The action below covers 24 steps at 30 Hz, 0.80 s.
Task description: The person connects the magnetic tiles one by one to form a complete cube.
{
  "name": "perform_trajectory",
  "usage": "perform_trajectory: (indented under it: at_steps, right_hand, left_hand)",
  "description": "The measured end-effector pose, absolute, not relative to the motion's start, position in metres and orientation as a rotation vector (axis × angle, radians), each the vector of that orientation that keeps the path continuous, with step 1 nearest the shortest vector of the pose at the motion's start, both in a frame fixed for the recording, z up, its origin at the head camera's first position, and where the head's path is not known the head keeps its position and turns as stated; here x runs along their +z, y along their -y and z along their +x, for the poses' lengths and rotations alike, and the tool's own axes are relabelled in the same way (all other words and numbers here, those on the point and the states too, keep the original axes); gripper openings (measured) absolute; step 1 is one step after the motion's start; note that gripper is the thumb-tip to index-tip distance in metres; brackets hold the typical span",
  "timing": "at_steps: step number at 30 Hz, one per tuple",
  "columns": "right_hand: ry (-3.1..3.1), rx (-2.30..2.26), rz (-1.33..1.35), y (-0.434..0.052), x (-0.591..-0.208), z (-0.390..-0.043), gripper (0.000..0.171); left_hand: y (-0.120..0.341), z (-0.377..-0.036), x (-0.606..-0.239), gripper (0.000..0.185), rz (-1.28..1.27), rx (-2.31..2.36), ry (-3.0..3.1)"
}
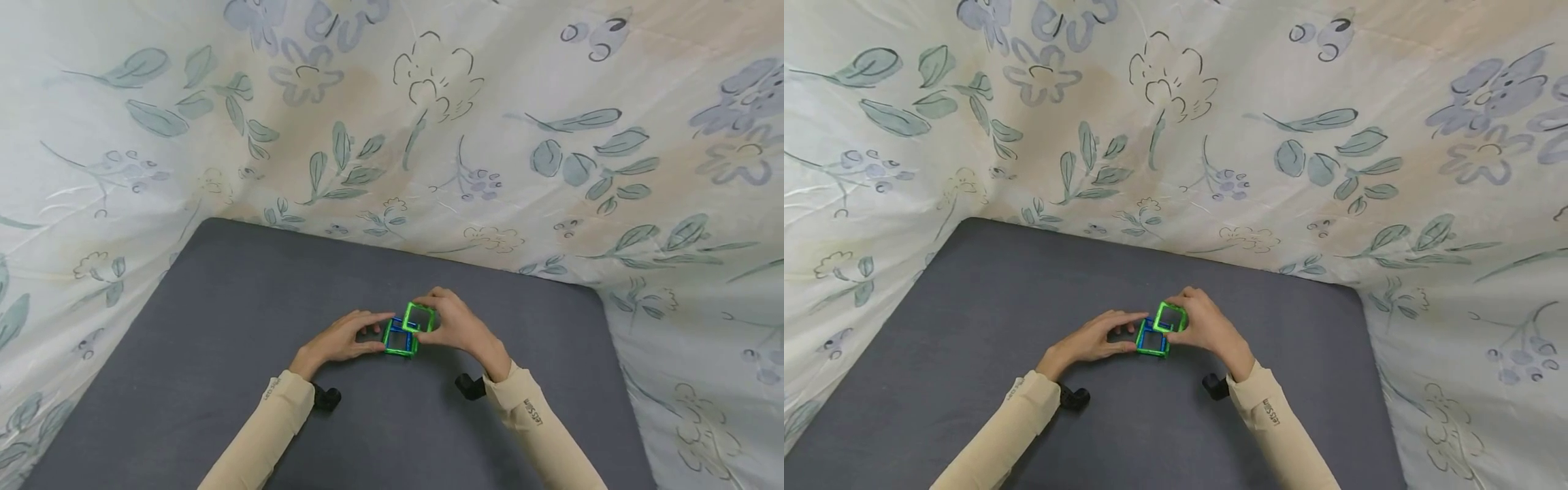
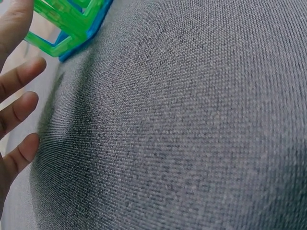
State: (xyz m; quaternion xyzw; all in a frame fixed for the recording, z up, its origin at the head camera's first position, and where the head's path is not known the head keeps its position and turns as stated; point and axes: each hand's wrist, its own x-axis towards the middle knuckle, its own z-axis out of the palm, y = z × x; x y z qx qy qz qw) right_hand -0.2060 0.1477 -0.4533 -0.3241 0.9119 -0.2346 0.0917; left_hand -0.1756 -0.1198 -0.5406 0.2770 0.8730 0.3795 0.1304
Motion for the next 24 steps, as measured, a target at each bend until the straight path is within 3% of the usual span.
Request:
perform_trajectory:
  at_steps: [24]
  right_hand:
    - [-2.698, -0.609, -0.947, -0.118, -0.472, -0.179, 0.061]
  left_hand:
    - [0.120, -0.175, -0.539, 0.066, 0.791, 1.112, -2.520]
